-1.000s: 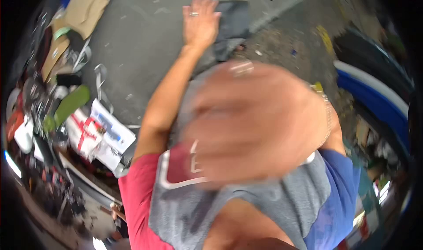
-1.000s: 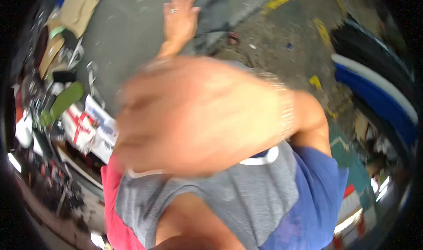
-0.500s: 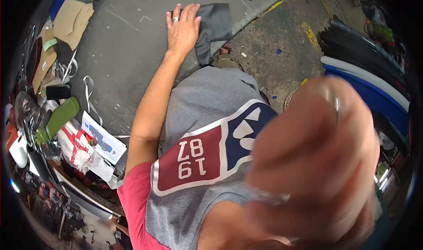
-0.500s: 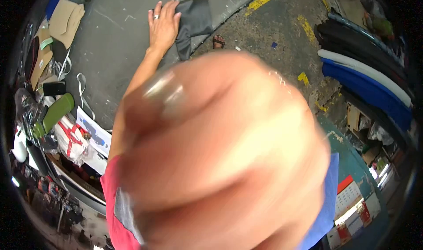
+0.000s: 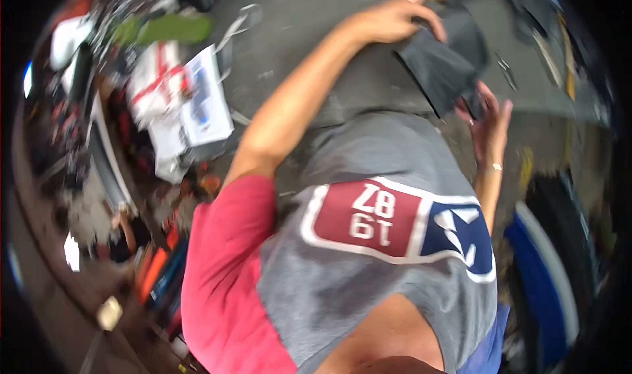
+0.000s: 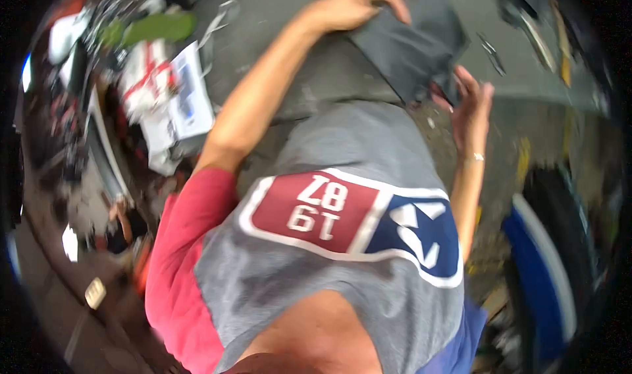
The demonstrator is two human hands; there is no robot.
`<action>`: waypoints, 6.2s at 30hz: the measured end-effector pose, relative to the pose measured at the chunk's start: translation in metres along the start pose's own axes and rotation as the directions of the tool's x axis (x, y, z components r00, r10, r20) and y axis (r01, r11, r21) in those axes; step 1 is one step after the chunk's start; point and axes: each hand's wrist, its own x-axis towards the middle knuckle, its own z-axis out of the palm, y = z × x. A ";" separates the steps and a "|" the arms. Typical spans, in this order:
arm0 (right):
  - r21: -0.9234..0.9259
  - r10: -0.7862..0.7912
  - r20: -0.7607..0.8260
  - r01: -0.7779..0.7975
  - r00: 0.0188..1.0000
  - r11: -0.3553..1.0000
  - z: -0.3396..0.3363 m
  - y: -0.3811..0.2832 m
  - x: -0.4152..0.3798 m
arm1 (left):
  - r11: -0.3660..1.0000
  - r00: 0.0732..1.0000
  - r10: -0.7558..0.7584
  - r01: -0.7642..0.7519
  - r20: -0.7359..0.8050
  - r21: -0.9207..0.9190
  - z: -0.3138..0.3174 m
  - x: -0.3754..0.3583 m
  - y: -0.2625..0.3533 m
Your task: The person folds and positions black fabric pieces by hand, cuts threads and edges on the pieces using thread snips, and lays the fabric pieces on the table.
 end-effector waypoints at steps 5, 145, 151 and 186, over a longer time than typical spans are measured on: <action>-0.084 0.171 0.076 -0.164 0.982 0.983 0.035 0.006 0.005 | 0.902 0.949 -0.310 0.314 0.059 -0.297 0.009 -0.044 -0.018; 0.201 0.010 0.141 -0.038 0.990 0.979 0.036 -0.056 0.060 | 0.214 0.592 -0.803 0.390 0.067 -0.896 0.056 -0.028 0.018; -0.220 -0.234 -0.086 0.211 0.968 0.952 0.022 -0.041 0.074 | 0.255 0.635 -0.773 0.308 -0.001 -0.917 0.061 -0.033 0.016; 0.034 -0.370 -0.283 0.395 0.885 0.918 -0.101 -0.124 0.105 | 0.692 0.787 -0.439 0.604 -0.434 0.396 0.111 -0.020 0.005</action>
